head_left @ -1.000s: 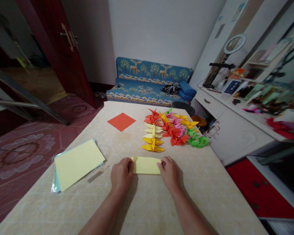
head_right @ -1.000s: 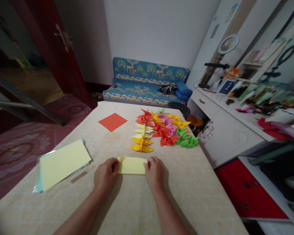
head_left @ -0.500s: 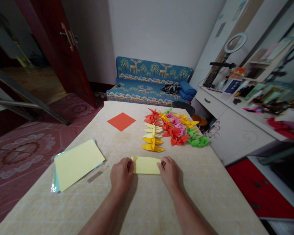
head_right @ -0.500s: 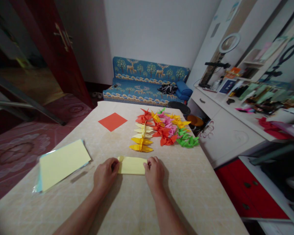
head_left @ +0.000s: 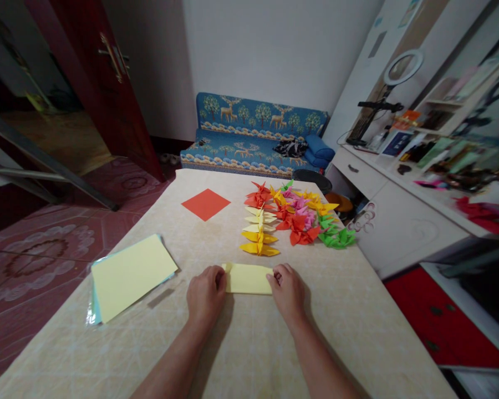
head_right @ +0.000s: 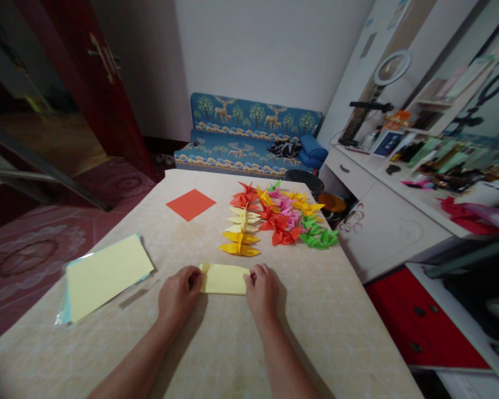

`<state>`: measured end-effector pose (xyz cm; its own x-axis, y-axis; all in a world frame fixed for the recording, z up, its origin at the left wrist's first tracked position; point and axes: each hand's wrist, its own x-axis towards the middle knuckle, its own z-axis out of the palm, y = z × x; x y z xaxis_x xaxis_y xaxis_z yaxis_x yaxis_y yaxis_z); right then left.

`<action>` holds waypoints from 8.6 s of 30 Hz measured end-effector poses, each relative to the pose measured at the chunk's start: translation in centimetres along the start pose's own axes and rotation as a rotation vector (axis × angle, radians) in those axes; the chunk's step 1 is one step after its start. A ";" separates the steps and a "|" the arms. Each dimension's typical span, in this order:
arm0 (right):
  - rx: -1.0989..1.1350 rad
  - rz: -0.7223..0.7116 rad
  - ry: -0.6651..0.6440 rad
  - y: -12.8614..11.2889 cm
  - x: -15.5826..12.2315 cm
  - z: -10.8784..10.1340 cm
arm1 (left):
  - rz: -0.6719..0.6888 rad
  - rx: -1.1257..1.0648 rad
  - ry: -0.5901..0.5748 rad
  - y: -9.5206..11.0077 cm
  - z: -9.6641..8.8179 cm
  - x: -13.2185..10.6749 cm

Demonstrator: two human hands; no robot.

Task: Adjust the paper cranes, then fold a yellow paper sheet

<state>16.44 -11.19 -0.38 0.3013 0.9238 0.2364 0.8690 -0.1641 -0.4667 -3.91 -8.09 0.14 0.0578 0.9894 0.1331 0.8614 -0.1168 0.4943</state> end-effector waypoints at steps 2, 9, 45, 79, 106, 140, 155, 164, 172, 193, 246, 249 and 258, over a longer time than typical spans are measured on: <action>0.011 0.003 0.004 0.1 0.0 0.1 | 0.000 -0.005 -0.005 0.1 -0.1 0.0; 0.047 0.001 0.015 0.2 0.0 0.3 | -0.023 -0.004 -0.016 0.3 -0.2 0.0; 1.042 0.135 -0.231 0.8 -0.6 0.2 | -0.309 -1.179 -0.061 -0.2 0.0 0.3; 1.151 0.113 -0.047 1.6 -0.3 0.3 | -0.005 -0.977 -0.116 -0.3 0.2 0.2; 0.794 -0.179 -0.133 1.7 -0.4 -1.0 | 0.195 -0.850 -0.072 -1.6 0.3 1.2; 0.531 -0.115 -0.025 0.9 -0.4 0.4 | 0.085 -0.657 -0.164 -1.3 0.9 0.7; 0.410 0.060 0.010 1.0 -1.3 0.6 | 0.141 -0.570 -0.062 -1.4 0.3 0.5; 0.557 0.148 0.056 0.5 -0.9 1.1 | 0.065 -0.584 -0.107 -1.7 0.8 0.5; 0.984 0.290 0.046 -0.1 -0.8 -0.1 | 0.024 -0.765 -0.083 -0.7 0.3 0.3; 1.090 0.334 0.176 1.2 -0.8 0.2 | -0.037 -0.926 0.033 -1.2 0.2 0.3; 1.053 0.342 0.199 1.1 -0.9 0.2 | -0.206 -1.066 0.070 -0.8 0.1 0.2; 1.059 0.338 0.200 1.0 -0.8 0.3 | -0.189 -1.091 0.049 -0.9 0.2 0.2; 0.667 0.117 0.088 1.1 -1.3 0.1 | -0.042 -0.739 -0.019 -1.8 -0.2 0.4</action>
<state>16.98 -12.53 -1.26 0.4337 0.8768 0.2077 0.4097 0.0134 -0.9121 -5.55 -7.45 -0.57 0.0471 0.9948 0.0899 0.2987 -0.0999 0.9491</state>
